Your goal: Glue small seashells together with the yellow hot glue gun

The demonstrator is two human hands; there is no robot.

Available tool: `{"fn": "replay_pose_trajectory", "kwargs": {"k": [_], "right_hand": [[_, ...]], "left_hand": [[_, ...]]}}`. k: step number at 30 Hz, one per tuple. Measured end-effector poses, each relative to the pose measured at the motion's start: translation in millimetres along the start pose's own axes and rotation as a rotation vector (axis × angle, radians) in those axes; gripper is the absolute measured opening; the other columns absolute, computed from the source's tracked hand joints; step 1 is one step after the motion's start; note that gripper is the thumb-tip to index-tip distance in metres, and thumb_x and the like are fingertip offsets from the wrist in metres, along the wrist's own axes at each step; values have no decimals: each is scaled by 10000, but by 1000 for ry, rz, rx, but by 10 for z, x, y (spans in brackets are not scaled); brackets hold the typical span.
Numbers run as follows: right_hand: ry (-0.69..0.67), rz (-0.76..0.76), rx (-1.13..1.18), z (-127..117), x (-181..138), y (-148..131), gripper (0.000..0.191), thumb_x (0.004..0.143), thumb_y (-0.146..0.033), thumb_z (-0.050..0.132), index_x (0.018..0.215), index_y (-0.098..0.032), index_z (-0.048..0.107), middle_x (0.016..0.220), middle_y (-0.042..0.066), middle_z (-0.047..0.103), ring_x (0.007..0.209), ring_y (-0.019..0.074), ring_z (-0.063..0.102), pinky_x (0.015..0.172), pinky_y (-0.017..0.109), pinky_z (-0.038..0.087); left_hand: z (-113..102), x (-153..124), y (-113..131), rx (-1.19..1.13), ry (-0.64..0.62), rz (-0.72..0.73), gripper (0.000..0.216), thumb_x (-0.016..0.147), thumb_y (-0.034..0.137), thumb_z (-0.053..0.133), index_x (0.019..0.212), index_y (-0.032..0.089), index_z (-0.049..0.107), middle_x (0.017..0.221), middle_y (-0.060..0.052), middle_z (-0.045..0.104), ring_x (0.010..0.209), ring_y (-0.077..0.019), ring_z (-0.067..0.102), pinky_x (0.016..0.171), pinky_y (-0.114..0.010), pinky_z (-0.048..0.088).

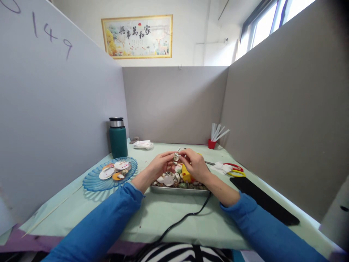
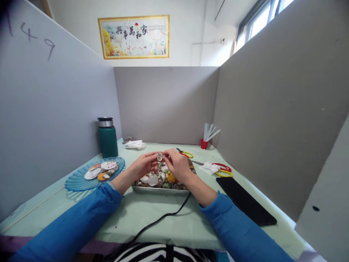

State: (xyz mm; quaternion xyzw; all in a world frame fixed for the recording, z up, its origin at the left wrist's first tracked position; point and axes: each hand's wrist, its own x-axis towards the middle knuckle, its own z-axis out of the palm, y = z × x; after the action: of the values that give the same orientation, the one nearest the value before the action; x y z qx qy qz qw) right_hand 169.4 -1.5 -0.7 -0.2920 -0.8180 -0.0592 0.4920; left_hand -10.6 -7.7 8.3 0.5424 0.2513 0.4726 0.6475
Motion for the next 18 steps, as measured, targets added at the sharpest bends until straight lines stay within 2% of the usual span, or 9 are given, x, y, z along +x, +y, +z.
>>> {"fn": "replay_pose_trajectory", "kwargs": {"k": [9, 13, 18], "right_hand": [[-4, 25, 6, 12, -3, -9, 70, 866, -221, 533, 924, -193, 558, 830, 35, 604, 706, 150, 565, 633, 248, 428], [8, 38, 36, 18, -13, -6, 133, 867, -239, 539, 989, -187, 555, 854, 43, 611, 721, 152, 571, 644, 248, 435], [-36, 11, 65, -12, -2, -37, 233, 879, -261, 533, 1103, -204, 560, 855, 40, 613, 701, 148, 559, 657, 257, 437]], "left_hand": [[22, -12, -1, 100, 26, 43, 458, 704, 249, 702, 1135, 144, 588, 727, -22, 610, 510, -100, 541, 548, -291, 503], [27, -16, 5, 114, 22, 42, 463, 715, 270, 685, 1146, 137, 582, 723, -29, 606, 526, -104, 537, 557, -293, 500], [58, -14, 30, 116, -40, 40, 395, 734, 294, 633, 1090, 126, 598, 727, -34, 587, 522, -105, 530, 535, -278, 488]]}}
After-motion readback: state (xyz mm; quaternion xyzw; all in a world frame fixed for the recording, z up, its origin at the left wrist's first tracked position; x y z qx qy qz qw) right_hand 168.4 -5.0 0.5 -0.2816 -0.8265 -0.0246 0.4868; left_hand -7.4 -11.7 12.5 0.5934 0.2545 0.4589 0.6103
